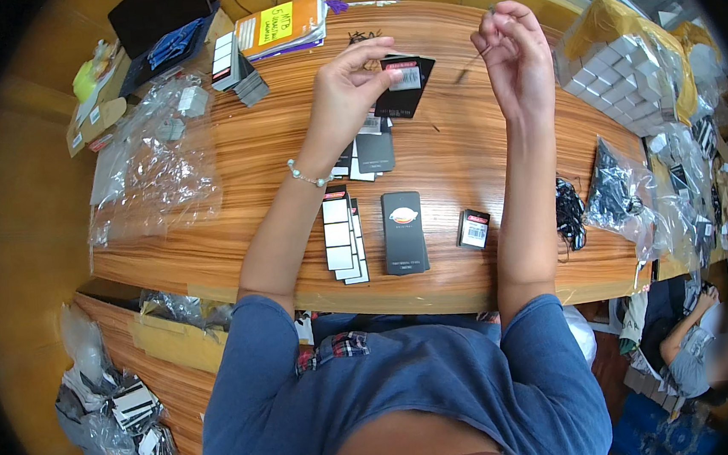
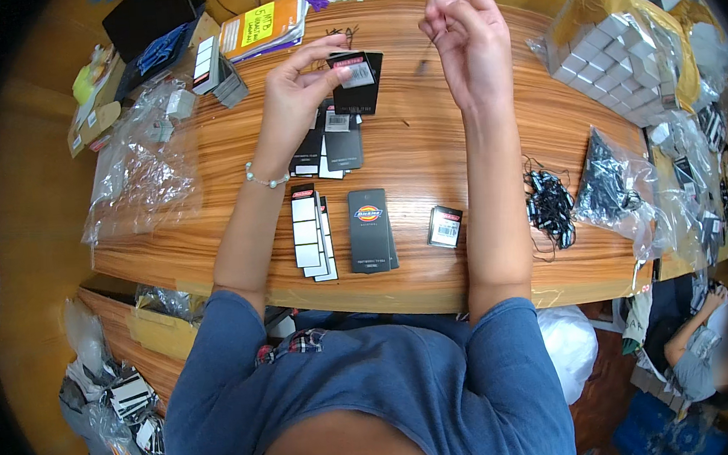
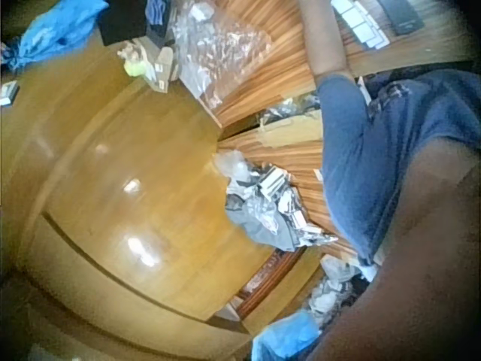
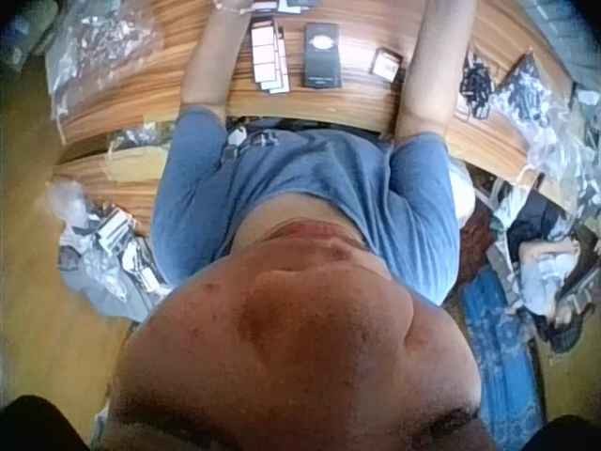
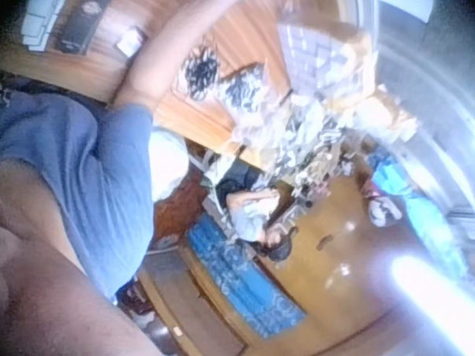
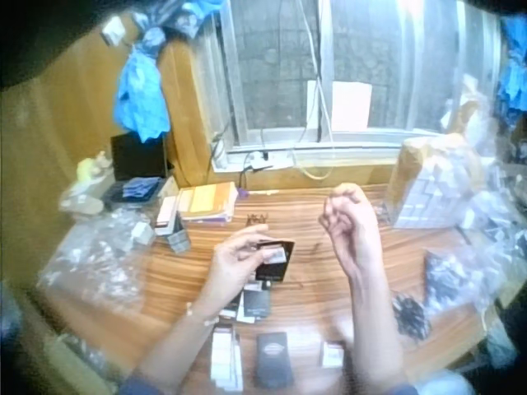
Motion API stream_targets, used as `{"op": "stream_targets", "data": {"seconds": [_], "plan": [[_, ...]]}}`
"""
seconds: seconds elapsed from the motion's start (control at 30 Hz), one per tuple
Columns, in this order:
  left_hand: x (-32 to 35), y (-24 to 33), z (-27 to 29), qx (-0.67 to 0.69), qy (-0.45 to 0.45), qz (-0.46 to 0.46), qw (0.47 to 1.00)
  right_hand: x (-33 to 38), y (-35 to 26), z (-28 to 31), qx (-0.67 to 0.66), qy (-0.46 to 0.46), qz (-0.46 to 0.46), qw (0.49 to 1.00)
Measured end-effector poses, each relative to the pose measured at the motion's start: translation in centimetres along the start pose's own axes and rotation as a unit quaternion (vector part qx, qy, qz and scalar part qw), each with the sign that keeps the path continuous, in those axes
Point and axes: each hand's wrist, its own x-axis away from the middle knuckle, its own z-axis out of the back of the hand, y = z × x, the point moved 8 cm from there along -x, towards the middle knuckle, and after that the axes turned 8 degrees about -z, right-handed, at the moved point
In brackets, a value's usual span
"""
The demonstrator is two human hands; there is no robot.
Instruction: The person repeatedly picks up small black rectangular boxes and thin black cords from a wooden table, attaches the cords to the boxes, and places the assembled units back on the table. The workspace is cluttered with plastic bags, stacks of boxes, and loose cords.
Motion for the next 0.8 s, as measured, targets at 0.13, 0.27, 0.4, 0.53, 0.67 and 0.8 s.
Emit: {"op": "stream_targets", "data": {"seconds": [0.13,0.27,0.4,0.53,0.67,0.8], "plan": [[-0.2,1.3,1.6,-0.017,0.061,-0.030,0.998,0.8,2.3,-2.2,0.193,0.013,-0.025,0.981],[-0.3,1.9,2.3,-0.014,0.085,-0.053,0.995,1.3,4.2,-4.7,0.275,-0.022,0.027,0.961],[-0.4,2.3,2.9,-0.057,0.100,-0.067,0.991,2.6,2.9,-6.3,0.416,0.021,0.170,0.893],[-0.5,2.3,3.0,-0.062,0.094,-0.067,0.991,2.6,3.7,-6.9,0.436,-0.012,0.162,0.885],[-0.4,1.8,2.7,-0.082,0.073,-0.043,0.993,2.4,4.9,-6.7,0.461,-0.026,0.113,0.880],[-0.2,2.2,2.4,-0.082,0.080,-0.053,0.992,2.6,4.7,-7.0,0.520,-0.010,0.106,0.847]]}}
